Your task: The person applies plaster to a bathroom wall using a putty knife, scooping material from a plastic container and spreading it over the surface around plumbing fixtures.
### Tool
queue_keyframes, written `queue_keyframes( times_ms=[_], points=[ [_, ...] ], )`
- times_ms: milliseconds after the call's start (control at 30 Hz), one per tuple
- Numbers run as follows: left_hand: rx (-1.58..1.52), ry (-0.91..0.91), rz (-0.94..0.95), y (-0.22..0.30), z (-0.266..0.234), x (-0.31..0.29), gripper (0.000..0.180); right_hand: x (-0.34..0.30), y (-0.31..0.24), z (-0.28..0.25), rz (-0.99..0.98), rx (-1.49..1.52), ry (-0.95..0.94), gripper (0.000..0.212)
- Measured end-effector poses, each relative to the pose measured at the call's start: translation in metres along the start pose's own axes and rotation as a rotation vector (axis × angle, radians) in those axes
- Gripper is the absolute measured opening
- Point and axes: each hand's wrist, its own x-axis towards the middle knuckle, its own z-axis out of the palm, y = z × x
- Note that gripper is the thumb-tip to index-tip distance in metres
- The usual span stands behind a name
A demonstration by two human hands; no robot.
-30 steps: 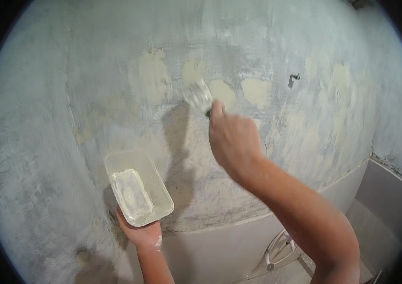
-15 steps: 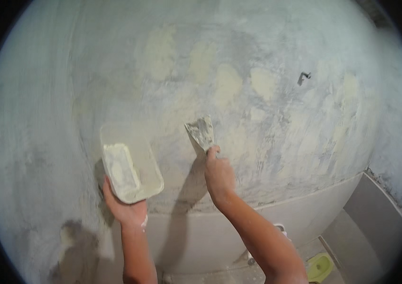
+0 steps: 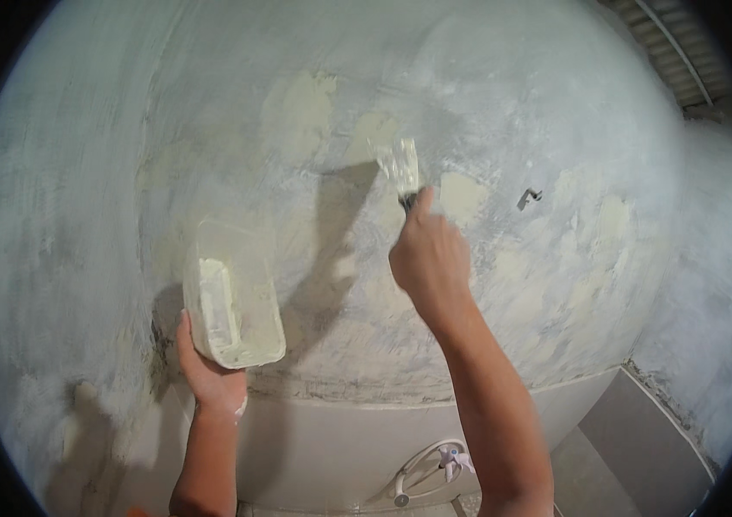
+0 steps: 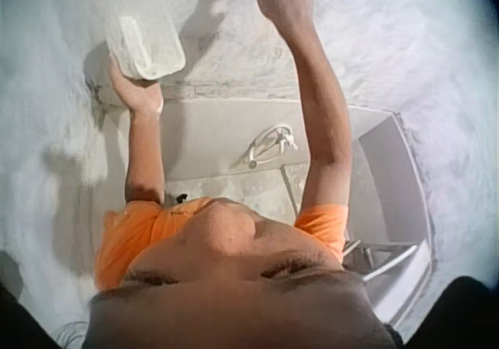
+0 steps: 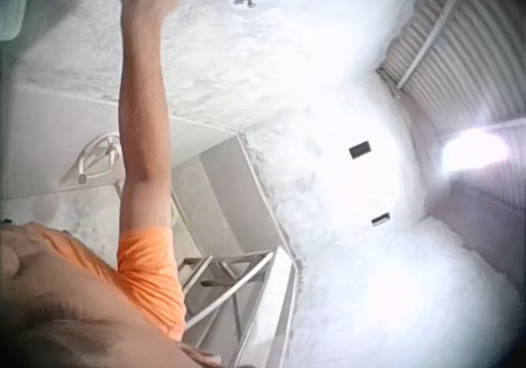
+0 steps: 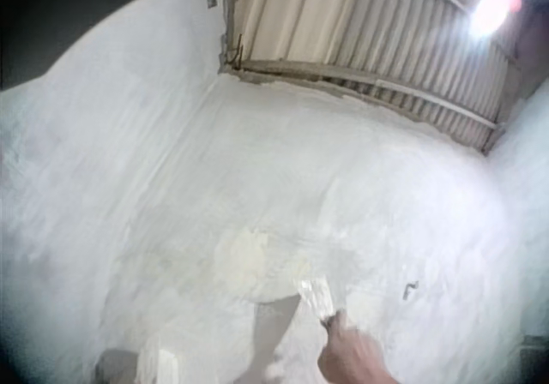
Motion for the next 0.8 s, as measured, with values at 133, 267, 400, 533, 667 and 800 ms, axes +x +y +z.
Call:
queue_keyframes(
  times_ms=[133,267,400,533,667,800],
  points=[
    [0.06,0.079,-0.017,0.001,0.013,-0.003,0.073,0.069,0.018,-0.004,0.026,0.02,0.038,0.03],
    [0.089,0.151,-0.008,-0.006,0.004,0.002,0.072,0.087,0.024,0.04,0.097,0.043,-0.07,0.043],
    [0.042,0.145,0.084,-0.014,0.001,0.008,0.069,0.061,0.018,0.102,0.202,0.095,-0.18,0.051],
    [0.035,0.104,0.193,-0.03,0.012,0.013,0.067,0.004,0.029,0.116,0.133,0.099,-0.325,0.058],
    [-0.009,-0.045,0.203,-0.063,0.008,-0.013,0.063,-0.077,0.064,0.095,0.054,0.208,-0.483,0.059],
    [0.033,0.051,0.069,-0.109,0.004,-0.06,0.062,-0.168,0.12,0.088,0.003,0.441,-0.531,0.053]
  ],
)
